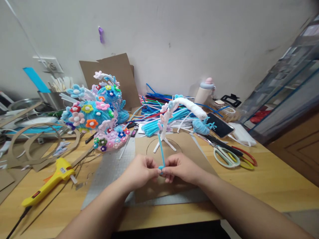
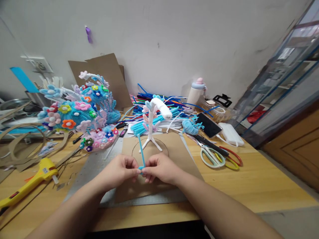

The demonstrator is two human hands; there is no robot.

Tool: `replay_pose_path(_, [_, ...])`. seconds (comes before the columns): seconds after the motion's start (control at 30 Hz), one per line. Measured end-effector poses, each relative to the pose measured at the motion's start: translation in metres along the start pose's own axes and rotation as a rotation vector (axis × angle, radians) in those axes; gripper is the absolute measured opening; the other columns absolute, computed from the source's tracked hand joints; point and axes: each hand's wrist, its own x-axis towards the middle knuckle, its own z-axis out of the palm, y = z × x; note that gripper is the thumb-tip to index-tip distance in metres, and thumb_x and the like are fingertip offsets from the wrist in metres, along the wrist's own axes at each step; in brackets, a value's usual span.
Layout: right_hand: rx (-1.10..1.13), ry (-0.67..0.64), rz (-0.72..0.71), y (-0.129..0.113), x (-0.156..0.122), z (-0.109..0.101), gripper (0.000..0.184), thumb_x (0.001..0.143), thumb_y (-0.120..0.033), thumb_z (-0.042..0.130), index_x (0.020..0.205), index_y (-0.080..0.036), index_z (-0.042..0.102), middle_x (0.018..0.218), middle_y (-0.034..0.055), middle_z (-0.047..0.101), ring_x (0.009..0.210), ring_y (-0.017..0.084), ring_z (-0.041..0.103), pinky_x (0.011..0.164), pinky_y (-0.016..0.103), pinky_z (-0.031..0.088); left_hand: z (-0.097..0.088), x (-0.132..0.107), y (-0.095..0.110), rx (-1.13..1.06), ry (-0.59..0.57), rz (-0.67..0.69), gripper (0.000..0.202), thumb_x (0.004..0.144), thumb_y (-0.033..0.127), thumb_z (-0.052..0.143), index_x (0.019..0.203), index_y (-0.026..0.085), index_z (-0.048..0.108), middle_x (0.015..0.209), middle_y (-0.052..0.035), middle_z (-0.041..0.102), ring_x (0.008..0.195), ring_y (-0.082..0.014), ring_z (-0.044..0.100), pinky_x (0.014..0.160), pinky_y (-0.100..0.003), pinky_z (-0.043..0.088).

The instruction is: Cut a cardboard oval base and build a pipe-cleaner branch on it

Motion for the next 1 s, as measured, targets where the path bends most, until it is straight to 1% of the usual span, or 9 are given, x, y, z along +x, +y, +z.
replay_pose_path(0.1, [-0.016,-0.004,-0.015,-0.002,-0.001,-0.001,0.038,0.065,-0.048,0.074,0.062,-0.013,0.058,0.055,-0.0004,0.063,0.049,0.011,0.061,0.049,0.023,0.049,0.003,0.001,-0.001,-0.004,-0.012,-0.004,0.018,0.071,0.031,0.062,0.065,0.014,0.06,0.051,-0.0005,0.061,0.047,-0.0121,0.053,0.047,-0.021,0.034])
replay_pose_path(0.2, [-0.026,0.06,-0.034,-0.004,0.0,-0.004,0.04,0.065,-0.05,0.072,0.06,-0.014,0.055,0.053,-0.0006,0.063,0.047,0.011,0.06,0.048,0.022,0.048,0.008,0.002,-0.001,0.09,0.111,0.067,0.017,0.075,0.031,0.059,0.07,0.015,0.06,0.057,-0.0007,0.061,0.052,-0.0139,0.055,0.05,-0.023,0.036])
replay_pose_path(0.33, [-0.056,0.091,-0.015,-0.004,0.002,-0.006,0.039,0.063,-0.05,0.073,0.06,-0.015,0.055,0.053,-0.0007,0.062,0.046,0.011,0.059,0.046,0.022,0.048,0.009,-0.001,-0.001,0.426,0.385,0.453,0.01,0.082,0.024,0.056,0.088,0.018,0.062,0.078,-0.0037,0.063,0.073,-0.0181,0.057,0.064,-0.028,0.041])
replay_pose_path(0.4, [-0.077,0.056,-0.008,-0.002,0.002,-0.005,0.037,0.064,-0.048,0.072,0.061,-0.015,0.057,0.05,-0.0017,0.061,0.045,0.011,0.058,0.046,0.022,0.047,0.006,-0.003,0.0,0.601,0.406,0.675,0.018,0.086,0.019,0.051,0.101,0.02,0.062,0.099,-0.0067,0.064,0.091,-0.021,0.056,0.077,-0.033,0.04])
replay_pose_path(0.47, [-0.1,0.024,-0.012,-0.001,0.001,-0.004,0.035,0.066,-0.046,0.071,0.061,-0.015,0.058,0.048,-0.0024,0.059,0.046,0.011,0.058,0.046,0.022,0.047,0.002,-0.004,0.001,0.787,0.375,0.779,0.022,0.089,0.018,0.049,0.105,0.024,0.063,0.114,-0.0057,0.063,0.1,-0.0232,0.053,0.082,-0.037,0.035])
replay_pose_path(0.57, [-0.113,0.012,-0.013,-0.001,0.0,-0.003,0.034,0.068,-0.046,0.07,0.062,-0.014,0.059,0.049,-0.0018,0.06,0.047,0.011,0.059,0.047,0.022,0.047,-0.003,-0.003,0.001,0.953,0.345,0.752,0.017,0.089,0.022,0.052,0.092,0.027,0.068,0.106,-0.0029,0.066,0.093,-0.0227,0.053,0.076,-0.036,0.032])
replay_pose_path(0.67, [-0.086,0.02,-0.003,-0.004,-0.001,-0.004,0.035,0.067,-0.046,0.071,0.064,-0.014,0.059,0.053,-0.0009,0.062,0.048,0.011,0.06,0.048,0.023,0.048,-0.004,0.0,-0.001,0.93,0.321,0.71,0.02,0.09,0.023,0.051,0.086,0.024,0.07,0.092,-0.0048,0.067,0.087,-0.0214,0.054,0.072,-0.034,0.033])
replay_pose_path(0.83, [-0.001,0.066,-0.009,-0.007,-0.001,-0.007,0.035,0.064,-0.045,0.074,0.065,-0.014,0.059,0.054,-0.0005,0.064,0.047,0.011,0.06,0.048,0.022,0.049,0.0,0.003,-0.002,0.614,0.236,0.551,0.021,0.09,0.021,0.049,0.089,0.016,0.07,0.085,-0.0078,0.066,0.078,-0.0179,0.059,0.067,-0.027,0.04])
replay_pose_path(1.0, [0.076,0.12,-0.036,-0.006,0.0,-0.008,0.033,0.06,-0.042,0.077,0.065,-0.014,0.061,0.056,0.0001,0.065,0.049,0.011,0.062,0.049,0.022,0.049,0.002,0.001,0.003,0.373,0.29,0.38,0.011,0.08,0.022,0.061,0.073,0.018,0.069,0.068,-0.0019,0.067,0.064,-0.0156,0.059,0.06,-0.024,0.039])
